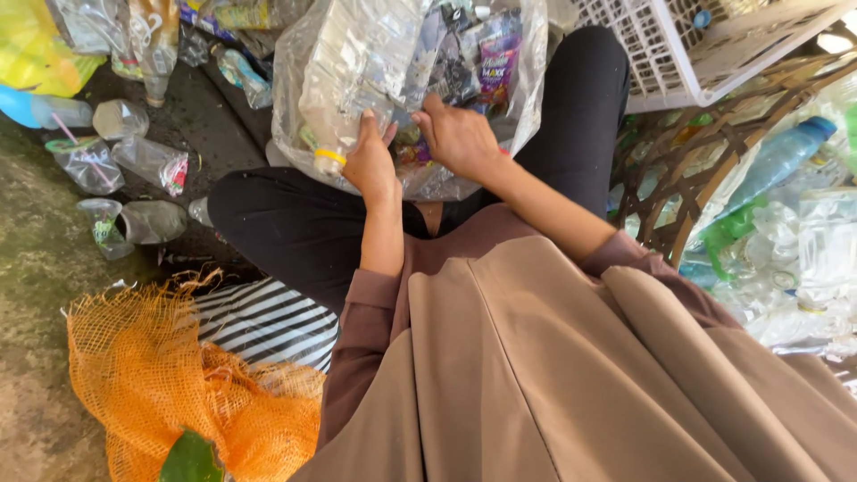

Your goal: Cutting open plastic bottles and stuffing them with small plastic wrappers and scraps to compact them.

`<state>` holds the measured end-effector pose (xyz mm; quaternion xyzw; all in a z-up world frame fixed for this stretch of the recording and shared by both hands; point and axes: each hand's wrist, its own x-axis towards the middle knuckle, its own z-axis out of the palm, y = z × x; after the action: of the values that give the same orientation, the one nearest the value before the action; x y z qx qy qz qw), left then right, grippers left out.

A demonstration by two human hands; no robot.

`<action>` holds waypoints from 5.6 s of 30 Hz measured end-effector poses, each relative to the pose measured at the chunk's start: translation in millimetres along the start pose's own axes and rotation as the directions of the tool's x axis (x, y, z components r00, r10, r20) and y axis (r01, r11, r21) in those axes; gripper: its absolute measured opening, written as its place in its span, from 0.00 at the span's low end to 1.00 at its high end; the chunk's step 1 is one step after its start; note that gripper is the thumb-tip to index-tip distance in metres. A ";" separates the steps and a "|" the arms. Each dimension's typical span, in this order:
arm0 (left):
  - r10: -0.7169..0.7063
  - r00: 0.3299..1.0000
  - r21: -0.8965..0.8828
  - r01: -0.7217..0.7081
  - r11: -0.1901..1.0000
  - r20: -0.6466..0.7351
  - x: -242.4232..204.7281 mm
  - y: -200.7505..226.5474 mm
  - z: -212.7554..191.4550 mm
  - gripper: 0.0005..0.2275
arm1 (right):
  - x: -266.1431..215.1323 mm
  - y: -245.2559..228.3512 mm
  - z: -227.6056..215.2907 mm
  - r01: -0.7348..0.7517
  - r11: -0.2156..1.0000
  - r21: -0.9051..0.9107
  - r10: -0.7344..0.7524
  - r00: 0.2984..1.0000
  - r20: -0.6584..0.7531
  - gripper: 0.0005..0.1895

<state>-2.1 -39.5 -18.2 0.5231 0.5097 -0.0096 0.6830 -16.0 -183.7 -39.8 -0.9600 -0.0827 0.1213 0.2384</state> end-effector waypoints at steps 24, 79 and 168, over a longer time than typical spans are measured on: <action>0.007 0.966 -0.055 0.007 0.998 0.258 22.9 -40.0 -2.1 0.22 | 36.9 29.4 13.1 -0.039 0.995 0.087 0.038 0.999 0.010 0.34; -0.086 0.996 -0.450 0.078 0.889 0.002 43.3 -22.7 13.8 0.26 | 25.9 27.2 50.5 -0.008 0.994 -0.110 0.007 1.000 -0.004 0.14; 0.282 0.803 0.135 -0.405 0.904 0.525 75.0 9.8 -0.7 0.34 | 32.8 -32.4 -35.9 -0.166 0.787 0.594 0.302 0.943 -0.137 0.32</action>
<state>38.8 4.4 -64.2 0.6659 0.2091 -0.0798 0.7117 21.9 -164.0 0.2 -0.8531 0.1056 0.0600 0.5074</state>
